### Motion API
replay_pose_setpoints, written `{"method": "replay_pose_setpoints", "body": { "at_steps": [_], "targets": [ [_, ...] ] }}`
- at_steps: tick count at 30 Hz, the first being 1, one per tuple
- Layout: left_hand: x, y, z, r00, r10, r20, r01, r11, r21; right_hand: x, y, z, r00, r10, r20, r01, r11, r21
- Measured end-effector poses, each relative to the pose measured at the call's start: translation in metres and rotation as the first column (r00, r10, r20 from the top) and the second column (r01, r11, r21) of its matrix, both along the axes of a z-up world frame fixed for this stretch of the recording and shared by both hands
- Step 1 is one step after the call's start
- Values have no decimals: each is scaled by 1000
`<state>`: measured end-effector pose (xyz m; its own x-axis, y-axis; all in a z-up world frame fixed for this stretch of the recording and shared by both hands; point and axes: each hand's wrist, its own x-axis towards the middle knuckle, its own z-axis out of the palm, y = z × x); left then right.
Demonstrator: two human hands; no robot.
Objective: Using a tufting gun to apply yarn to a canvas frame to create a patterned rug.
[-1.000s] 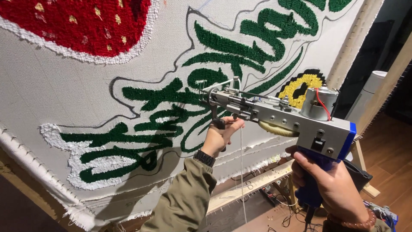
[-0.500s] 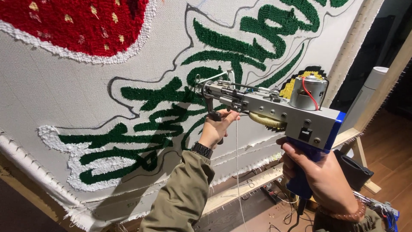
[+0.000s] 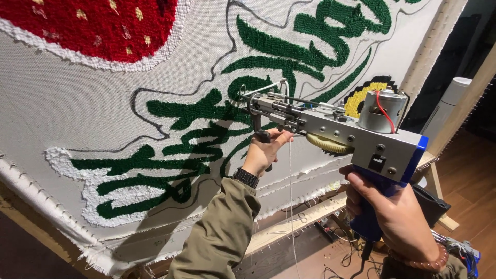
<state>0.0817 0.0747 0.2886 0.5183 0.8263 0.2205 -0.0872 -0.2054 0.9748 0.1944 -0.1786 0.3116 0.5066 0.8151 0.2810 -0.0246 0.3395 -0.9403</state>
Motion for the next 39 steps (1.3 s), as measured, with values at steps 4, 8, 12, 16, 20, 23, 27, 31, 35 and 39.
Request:
{"method": "replay_pose_setpoints", "body": {
  "at_steps": [4,8,12,16,20,23,27,31,35,39],
  "targets": [
    [3,6,-5,1000,12,11,-12,1000,2,0,2,1,1000,-1,-5,1,1000,1],
    [4,11,-5,1000,20,23,-21,1000,11,0,6,3,999,17,31,-18,1000,5],
    [4,17,-6,999,10,38,-10,1000,2,-5,8,6,999,44,12,-43,999,-24],
    [3,20,-5,995,-2,100,6,999,-34,-3,14,1,991,67,119,-62,997,-43],
    [9,40,-15,989,31,143,-17,995,-93,3,25,-10,951,239,198,-262,960,99],
    [11,52,-19,987,67,146,-58,996,-69,-20,27,5,1000,-19,-21,17,993,-113],
    [10,66,-21,993,82,89,-75,994,-80,-23,35,-3,998,24,-59,-28,997,-67],
    [10,76,-22,997,59,51,-54,994,-95,-25,39,-3,1000,17,-18,-18,997,-73],
    [9,77,-21,995,44,94,-37,996,-76,-23,42,-6,999,-16,-32,12,993,-120],
    [6,72,-13,999,31,40,-27,995,-95,-19,46,-14,994,97,48,-98,995,30]
  ]
}}
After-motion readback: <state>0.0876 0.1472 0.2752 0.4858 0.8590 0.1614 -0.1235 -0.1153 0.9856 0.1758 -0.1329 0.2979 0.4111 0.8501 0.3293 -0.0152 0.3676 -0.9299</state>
